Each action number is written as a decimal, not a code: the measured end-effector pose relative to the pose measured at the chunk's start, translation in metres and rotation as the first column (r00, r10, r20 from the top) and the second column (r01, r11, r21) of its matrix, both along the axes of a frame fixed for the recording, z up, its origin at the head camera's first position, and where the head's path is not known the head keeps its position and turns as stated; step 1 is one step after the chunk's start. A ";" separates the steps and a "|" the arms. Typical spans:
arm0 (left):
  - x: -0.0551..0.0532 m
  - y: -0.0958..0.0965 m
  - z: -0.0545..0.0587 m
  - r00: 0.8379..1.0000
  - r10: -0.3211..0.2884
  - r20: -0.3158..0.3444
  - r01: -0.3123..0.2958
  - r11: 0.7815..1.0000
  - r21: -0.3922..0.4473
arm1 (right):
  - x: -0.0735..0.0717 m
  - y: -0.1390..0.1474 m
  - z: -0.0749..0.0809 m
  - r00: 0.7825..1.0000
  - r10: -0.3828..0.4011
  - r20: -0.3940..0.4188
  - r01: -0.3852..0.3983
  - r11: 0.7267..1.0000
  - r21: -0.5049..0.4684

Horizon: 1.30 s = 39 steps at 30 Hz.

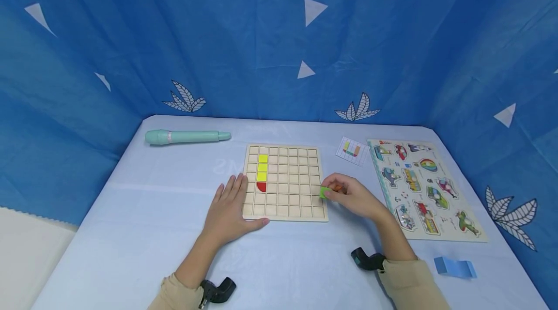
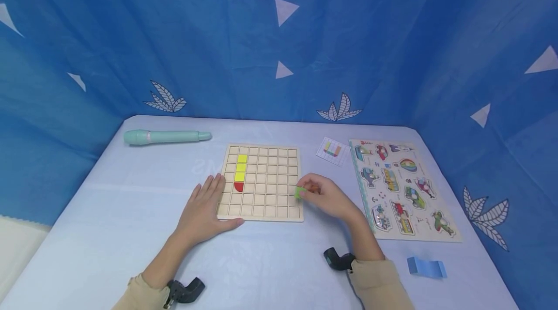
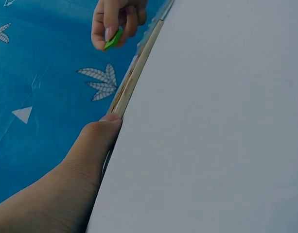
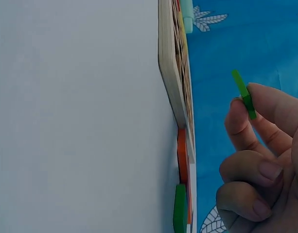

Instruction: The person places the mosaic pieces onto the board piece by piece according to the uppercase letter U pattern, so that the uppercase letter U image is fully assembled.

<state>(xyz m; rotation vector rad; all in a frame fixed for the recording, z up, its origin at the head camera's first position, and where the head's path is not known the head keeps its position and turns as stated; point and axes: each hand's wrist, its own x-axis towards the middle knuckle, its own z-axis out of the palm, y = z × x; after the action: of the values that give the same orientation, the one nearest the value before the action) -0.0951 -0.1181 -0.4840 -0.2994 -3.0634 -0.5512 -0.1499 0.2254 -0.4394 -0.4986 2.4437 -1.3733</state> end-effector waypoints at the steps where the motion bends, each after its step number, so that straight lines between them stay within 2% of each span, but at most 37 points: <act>1: 0.000 0.000 0.000 1.000 -0.001 -0.002 0.001 1.000 0.002 | -0.001 -0.002 0.001 1.000 0.005 0.004 -0.005 1.000 -0.003; 7: 0.000 0.000 -0.001 1.000 -0.002 -0.009 0.002 1.000 0.003 | -0.005 -0.018 0.005 0.999 0.031 0.021 -0.030 0.999 -0.027; 14: 0.001 0.000 0.000 1.000 0.001 0.002 -0.001 1.000 -0.001 | -0.010 -0.037 0.007 0.998 0.052 0.023 -0.051 0.999 -0.011; 25: 0.001 0.001 0.001 1.000 0.000 -0.005 0.000 1.000 -0.002 | -0.018 -0.060 0.004 0.996 0.091 -0.012 -0.091 0.996 0.006; 39: 0.001 0.000 0.000 1.000 -0.001 -0.007 0.001 1.000 -0.015 | -0.024 -0.087 -0.002 0.993 0.115 -0.002 -0.115 0.993 0.035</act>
<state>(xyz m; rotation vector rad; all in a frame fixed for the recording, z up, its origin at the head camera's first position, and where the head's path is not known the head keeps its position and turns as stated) -0.0945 -0.1184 -0.4839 -0.3031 -3.0618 -0.5258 -0.1743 0.1380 -0.4413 -0.6243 2.3974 -1.2820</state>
